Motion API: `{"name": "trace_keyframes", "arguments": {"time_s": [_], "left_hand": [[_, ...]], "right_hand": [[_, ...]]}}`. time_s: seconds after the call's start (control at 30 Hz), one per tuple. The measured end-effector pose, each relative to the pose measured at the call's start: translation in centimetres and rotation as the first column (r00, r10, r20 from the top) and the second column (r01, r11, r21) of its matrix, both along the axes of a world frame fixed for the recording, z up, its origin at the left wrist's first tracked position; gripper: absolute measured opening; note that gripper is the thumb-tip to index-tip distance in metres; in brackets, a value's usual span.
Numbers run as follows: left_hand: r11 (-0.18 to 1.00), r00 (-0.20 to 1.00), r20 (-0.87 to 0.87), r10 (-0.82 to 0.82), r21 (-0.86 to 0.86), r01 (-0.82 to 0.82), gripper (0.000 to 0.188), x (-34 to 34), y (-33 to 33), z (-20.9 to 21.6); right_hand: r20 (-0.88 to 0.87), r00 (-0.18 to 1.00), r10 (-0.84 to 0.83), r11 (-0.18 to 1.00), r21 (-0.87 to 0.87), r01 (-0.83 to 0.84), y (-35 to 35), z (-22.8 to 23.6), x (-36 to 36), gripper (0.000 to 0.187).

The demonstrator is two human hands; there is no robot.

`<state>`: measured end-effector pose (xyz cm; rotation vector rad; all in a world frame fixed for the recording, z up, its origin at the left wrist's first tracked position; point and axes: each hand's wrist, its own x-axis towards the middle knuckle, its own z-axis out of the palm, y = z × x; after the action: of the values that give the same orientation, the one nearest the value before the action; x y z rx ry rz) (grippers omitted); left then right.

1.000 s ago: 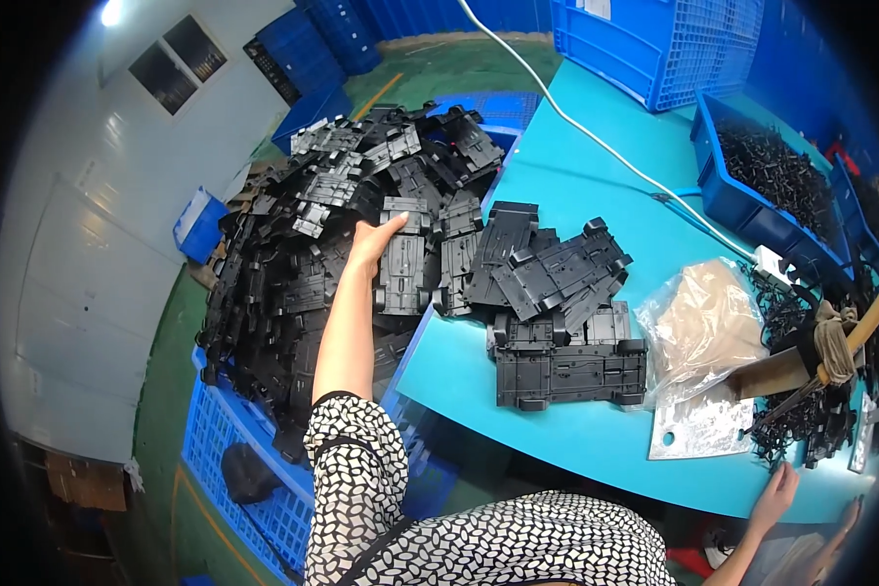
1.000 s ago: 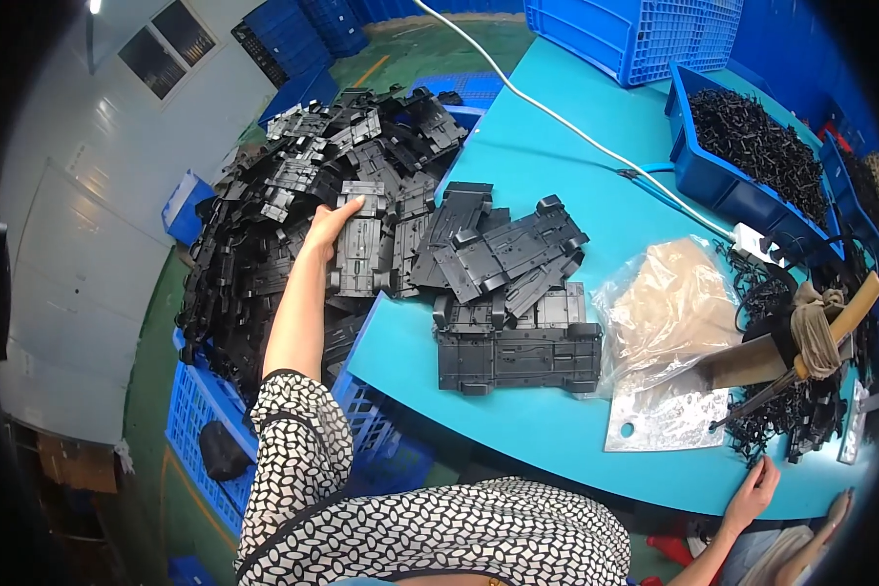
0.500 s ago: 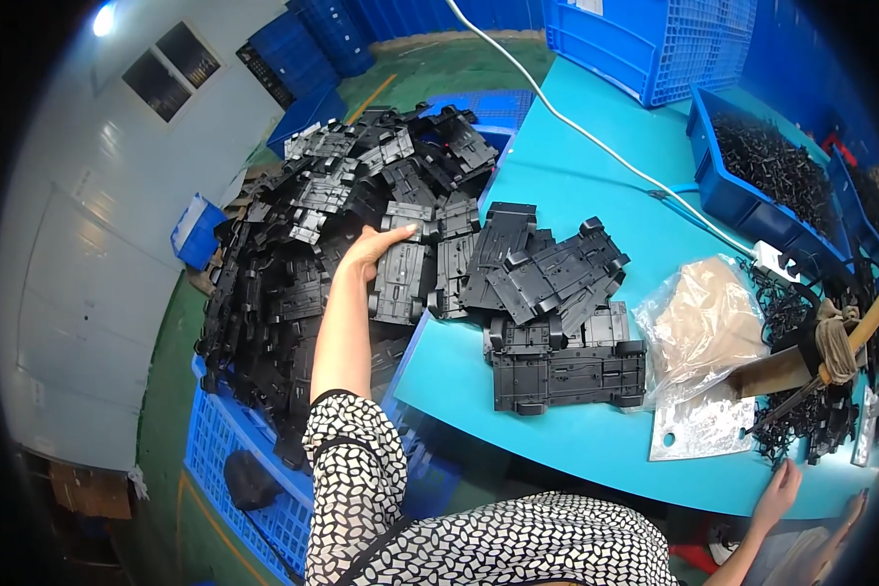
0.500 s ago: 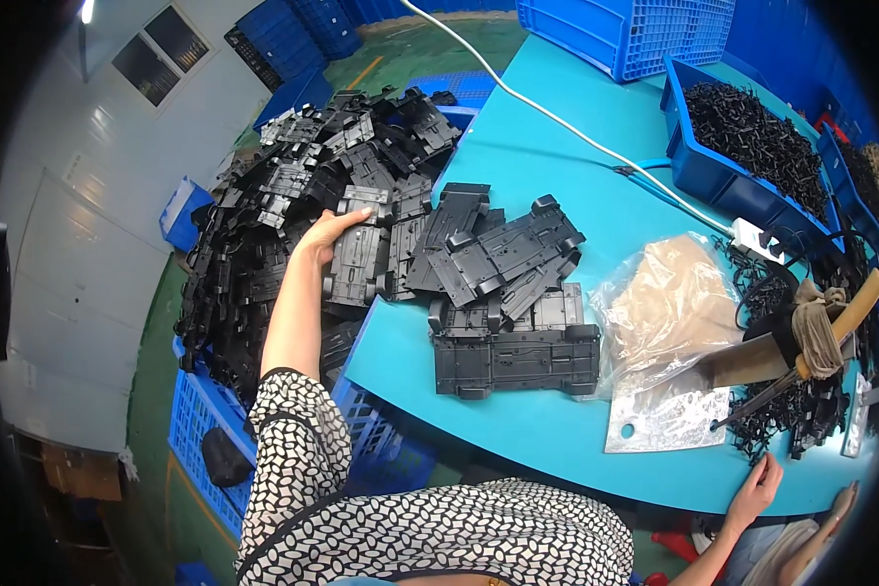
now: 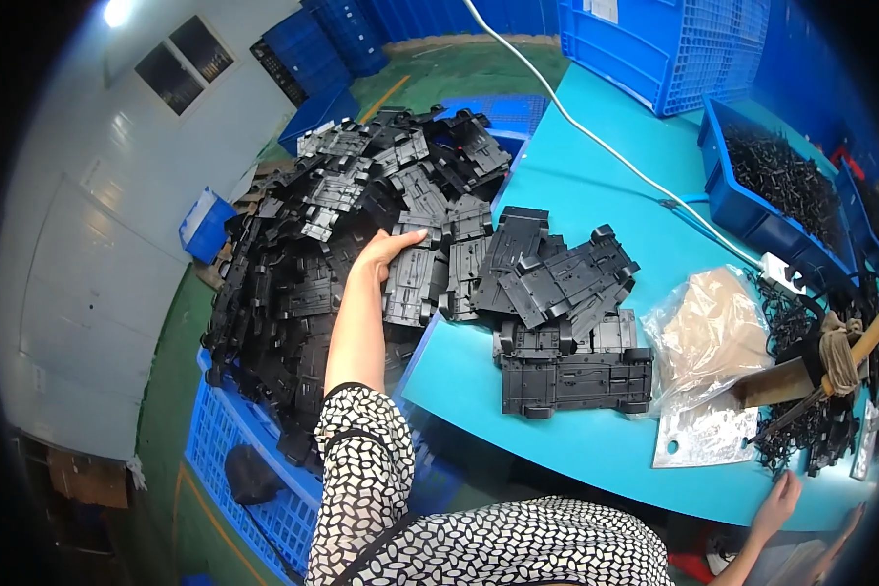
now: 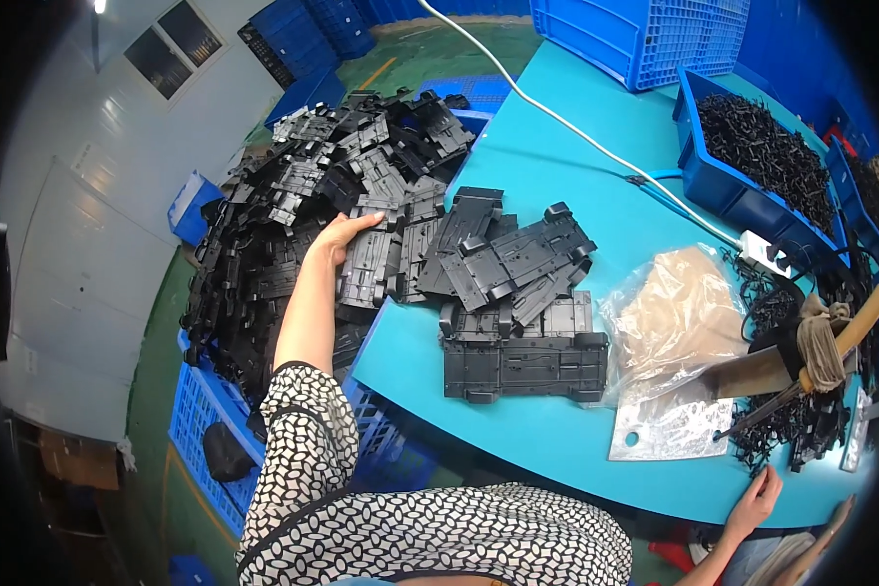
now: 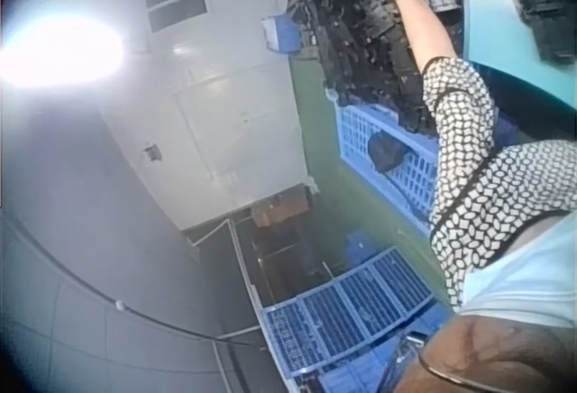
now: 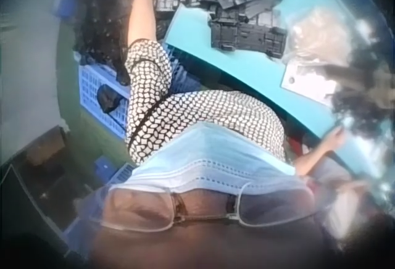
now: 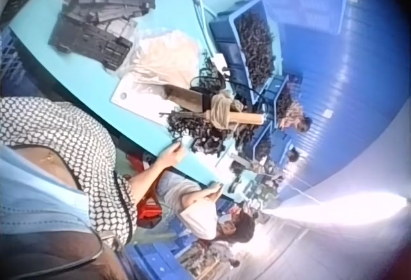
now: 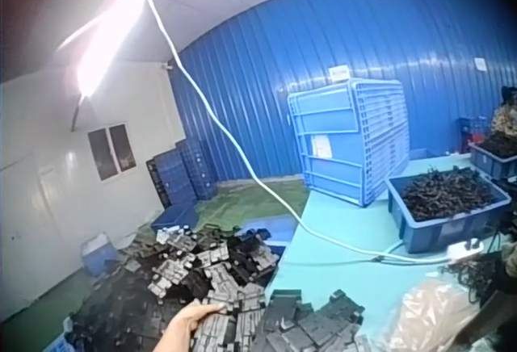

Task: The recorder is assembling small black plastic components by snapping pieces together at an industrial workbench.

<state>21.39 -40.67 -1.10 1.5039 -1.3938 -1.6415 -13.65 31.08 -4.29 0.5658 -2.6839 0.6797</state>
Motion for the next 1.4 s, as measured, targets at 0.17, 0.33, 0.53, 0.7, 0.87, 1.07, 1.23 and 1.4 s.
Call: {"name": "trace_keyframes", "arguments": {"time_s": [0.17,0.33,0.53,0.7,0.87,1.07,1.23,1.4], "left_hand": [[0.998,0.998,-0.050,0.027,-0.048,-0.029,0.059,0.8,-0.3,-0.4],[0.991,0.992,-0.091,0.090,-0.091,-0.098,0.054,3.0,0.3,-0.4],[0.981,0.974,-0.189,0.127,-0.120,-0.152,0.053,6.0,0.3,0.4],[0.958,0.958,-0.227,0.178,-0.184,-0.221,0.049,9.0,0.6,2.5],[0.945,0.958,-0.155,0.242,-0.187,-0.269,0.049,12.0,1.3,4.0],[0.937,0.952,-0.165,0.259,-0.196,-0.289,0.049,14.0,3.4,5.7],[0.953,0.959,-0.186,0.213,-0.176,-0.246,0.047,13.1,4.1,5.3],[0.941,0.967,-0.133,0.217,-0.236,-0.244,0.056,12.2,2.0,4.0]], "right_hand": [[-0.094,0.994,0.055,0.998,0.001,-0.055,0.1,-0.2,-0.2,0.019],[-0.058,0.997,0.044,0.998,-0.032,-0.046,-0.1,0.1,-0.2,0.020],[-0.083,0.995,0.060,0.998,-0.024,-0.062,0.1,-0.5,-0.6,0.020],[-0.026,0.998,0.050,0.998,-0.045,-0.051,0.2,-0.5,-0.4,0.020],[-0.059,0.995,0.081,0.995,-0.057,-0.085,0.2,-0.7,-0.5,0.020],[-0.092,0.992,0.080,0.996,-0.035,-0.084,0.1,-0.5,-0.6,0.020],[-0.069,0.993,0.092,0.995,-0.032,-0.094,-0.1,-0.2,-0.5,0.020],[-0.043,0.996,0.076,0.993,-0.082,-0.079,-0.1,-0.3,-0.1,0.020]]}}
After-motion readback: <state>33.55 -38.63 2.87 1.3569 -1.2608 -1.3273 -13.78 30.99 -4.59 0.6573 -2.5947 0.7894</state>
